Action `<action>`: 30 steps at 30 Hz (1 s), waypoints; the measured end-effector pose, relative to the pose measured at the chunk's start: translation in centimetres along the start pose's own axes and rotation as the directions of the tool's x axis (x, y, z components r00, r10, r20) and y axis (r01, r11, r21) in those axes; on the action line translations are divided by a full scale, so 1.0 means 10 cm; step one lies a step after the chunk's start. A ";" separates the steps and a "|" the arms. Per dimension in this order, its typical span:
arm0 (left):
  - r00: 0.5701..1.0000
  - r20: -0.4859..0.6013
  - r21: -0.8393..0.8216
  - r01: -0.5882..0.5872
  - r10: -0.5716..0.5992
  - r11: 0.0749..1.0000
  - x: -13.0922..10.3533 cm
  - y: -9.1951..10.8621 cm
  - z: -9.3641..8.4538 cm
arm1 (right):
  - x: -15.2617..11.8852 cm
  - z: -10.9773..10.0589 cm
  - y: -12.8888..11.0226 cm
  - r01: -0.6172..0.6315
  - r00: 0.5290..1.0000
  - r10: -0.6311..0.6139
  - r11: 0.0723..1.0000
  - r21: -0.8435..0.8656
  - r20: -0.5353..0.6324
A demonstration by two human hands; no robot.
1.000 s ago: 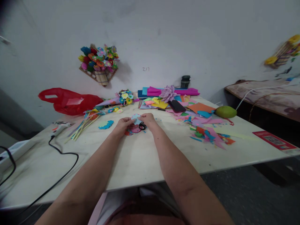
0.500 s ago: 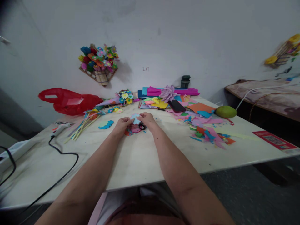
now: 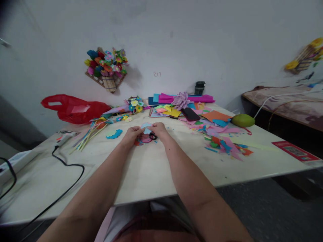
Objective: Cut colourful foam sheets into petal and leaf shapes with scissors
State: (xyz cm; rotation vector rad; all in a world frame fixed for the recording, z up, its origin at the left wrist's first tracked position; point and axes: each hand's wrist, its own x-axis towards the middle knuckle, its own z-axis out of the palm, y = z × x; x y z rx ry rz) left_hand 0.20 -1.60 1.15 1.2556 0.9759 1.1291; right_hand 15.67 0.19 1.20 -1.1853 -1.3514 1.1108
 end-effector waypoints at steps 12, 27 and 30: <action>0.999 -0.031 -0.010 0.021 -0.021 1.000 0.01 0.02 0.00 | -0.02 0.01 -0.04 -0.038 0.999 0.038 0.999 -0.010 -0.018; 0.998 -0.055 0.031 -0.026 0.027 0.999 0.02 -0.02 -0.02 | -0.03 0.01 -0.04 -0.039 0.999 0.039 0.999 -0.011 0.008; 0.998 -0.057 0.032 -0.020 0.021 0.999 0.02 -0.02 -0.01 | -0.04 0.01 -0.05 -0.037 0.999 0.037 0.999 -0.022 0.012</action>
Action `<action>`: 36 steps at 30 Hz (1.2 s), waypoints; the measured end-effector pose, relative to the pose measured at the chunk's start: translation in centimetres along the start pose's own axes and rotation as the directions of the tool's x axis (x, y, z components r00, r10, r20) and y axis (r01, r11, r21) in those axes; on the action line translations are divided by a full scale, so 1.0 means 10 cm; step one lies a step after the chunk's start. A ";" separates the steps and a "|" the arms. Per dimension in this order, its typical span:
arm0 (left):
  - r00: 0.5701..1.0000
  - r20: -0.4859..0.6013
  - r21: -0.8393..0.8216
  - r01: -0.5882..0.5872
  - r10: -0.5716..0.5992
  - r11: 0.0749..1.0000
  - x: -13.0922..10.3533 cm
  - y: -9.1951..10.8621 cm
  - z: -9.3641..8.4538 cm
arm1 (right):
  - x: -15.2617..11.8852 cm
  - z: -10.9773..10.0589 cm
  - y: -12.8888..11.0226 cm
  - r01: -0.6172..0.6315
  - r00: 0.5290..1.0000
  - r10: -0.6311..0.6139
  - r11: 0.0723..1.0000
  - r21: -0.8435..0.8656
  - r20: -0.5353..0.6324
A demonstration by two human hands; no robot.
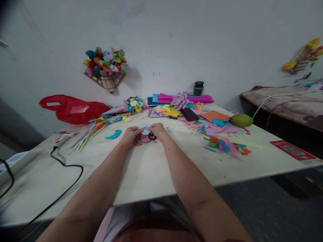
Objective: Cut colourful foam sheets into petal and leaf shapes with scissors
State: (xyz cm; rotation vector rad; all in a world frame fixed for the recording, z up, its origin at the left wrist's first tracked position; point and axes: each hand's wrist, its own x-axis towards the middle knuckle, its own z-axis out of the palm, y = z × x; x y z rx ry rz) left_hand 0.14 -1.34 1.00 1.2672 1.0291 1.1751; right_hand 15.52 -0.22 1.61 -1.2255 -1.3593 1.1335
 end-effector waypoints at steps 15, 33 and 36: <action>1.000 -0.002 0.004 0.002 -0.002 1.000 -0.01 0.02 0.00 | -0.03 0.00 -0.02 0.017 1.000 -0.017 1.000 0.001 0.002; 0.999 -0.040 0.000 -0.031 0.031 1.000 0.00 0.02 0.01 | 0.01 0.00 0.01 0.038 0.997 -0.043 0.997 0.070 0.062; 0.999 -0.041 0.011 -0.032 0.032 0.999 -0.01 0.02 0.01 | 0.02 0.01 0.02 0.032 0.999 -0.033 0.999 0.020 0.023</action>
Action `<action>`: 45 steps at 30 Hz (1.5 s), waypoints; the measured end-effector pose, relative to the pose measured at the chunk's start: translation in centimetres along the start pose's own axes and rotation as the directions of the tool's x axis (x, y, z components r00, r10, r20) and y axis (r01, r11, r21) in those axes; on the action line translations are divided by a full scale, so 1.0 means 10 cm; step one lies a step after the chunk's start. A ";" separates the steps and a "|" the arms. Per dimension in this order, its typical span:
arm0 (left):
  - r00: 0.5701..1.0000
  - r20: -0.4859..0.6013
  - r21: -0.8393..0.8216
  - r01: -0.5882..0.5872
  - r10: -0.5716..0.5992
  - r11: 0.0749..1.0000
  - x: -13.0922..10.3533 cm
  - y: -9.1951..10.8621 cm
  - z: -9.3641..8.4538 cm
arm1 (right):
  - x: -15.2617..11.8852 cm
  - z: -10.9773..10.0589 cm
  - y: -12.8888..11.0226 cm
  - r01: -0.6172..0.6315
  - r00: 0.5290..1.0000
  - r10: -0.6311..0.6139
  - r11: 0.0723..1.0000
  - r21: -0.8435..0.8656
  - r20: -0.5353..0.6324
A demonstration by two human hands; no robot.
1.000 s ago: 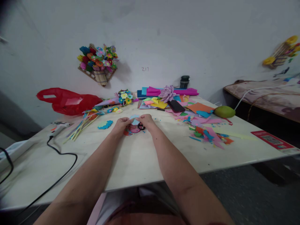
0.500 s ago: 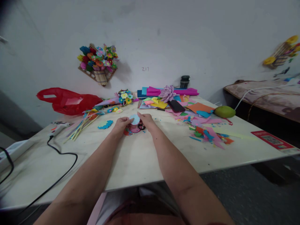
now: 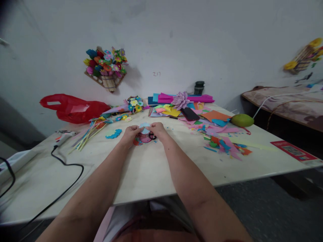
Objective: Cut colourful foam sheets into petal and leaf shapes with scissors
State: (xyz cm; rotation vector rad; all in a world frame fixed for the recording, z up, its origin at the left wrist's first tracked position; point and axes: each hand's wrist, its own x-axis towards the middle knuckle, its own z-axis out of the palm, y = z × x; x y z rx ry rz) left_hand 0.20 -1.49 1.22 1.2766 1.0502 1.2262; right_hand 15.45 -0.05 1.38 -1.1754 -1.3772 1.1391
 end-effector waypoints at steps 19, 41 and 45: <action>0.997 0.076 -0.007 0.024 -0.024 1.000 -0.01 0.01 -0.01 | -0.01 0.01 -0.01 0.000 1.000 0.000 1.000 0.012 -0.018; 0.999 0.030 0.003 0.019 -0.019 1.000 0.02 -0.01 -0.02 | 0.01 0.02 0.01 0.008 1.000 -0.008 0.999 0.054 0.002; 0.999 0.038 -0.002 0.020 -0.020 1.000 0.01 0.00 -0.01 | 0.00 0.02 0.00 0.000 1.000 0.000 0.999 0.033 -0.020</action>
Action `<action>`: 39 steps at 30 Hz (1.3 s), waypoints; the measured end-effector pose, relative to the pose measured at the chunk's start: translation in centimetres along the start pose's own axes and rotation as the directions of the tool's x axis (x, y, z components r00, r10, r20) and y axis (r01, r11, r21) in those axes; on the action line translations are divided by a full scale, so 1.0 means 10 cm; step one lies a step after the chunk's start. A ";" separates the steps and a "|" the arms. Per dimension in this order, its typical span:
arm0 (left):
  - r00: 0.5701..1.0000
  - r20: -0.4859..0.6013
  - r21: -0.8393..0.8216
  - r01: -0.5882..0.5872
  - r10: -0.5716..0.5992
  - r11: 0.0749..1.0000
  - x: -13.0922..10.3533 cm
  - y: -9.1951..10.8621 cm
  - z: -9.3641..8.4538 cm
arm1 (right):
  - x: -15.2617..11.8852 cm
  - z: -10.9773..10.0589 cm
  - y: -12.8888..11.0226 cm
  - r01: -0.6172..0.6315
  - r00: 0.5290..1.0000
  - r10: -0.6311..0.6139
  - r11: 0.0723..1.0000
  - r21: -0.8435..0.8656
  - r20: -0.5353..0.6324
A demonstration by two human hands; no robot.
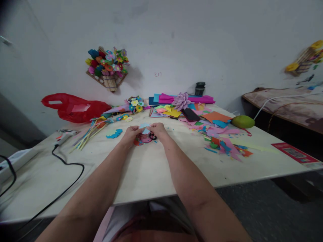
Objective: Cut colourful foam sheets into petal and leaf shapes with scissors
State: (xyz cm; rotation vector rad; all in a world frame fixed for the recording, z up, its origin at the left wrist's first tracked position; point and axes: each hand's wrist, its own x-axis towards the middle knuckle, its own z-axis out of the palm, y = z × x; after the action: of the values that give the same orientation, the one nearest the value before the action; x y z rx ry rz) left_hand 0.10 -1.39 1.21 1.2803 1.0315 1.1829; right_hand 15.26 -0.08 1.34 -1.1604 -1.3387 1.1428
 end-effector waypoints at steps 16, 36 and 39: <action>1.000 -0.001 -0.010 -0.023 0.023 1.000 0.02 -0.02 0.00 | -0.04 0.03 -0.04 -0.004 0.999 0.005 1.000 0.025 -0.032; 0.988 -0.096 0.067 -0.115 0.122 0.991 0.06 -0.04 -0.01 | 0.02 -0.09 -0.08 0.013 0.990 -0.060 0.943 -0.331 -0.131; 0.987 -0.113 0.043 -0.107 0.112 0.993 0.08 -0.06 -0.03 | 0.00 -0.15 -0.14 -0.024 0.972 -0.144 0.725 -0.688 -0.186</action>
State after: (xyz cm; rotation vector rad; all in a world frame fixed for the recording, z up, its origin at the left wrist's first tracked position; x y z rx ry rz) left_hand -0.11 -0.54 0.68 1.3236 1.0823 1.3405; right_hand 16.72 -0.15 2.80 -1.7022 -1.6577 0.4135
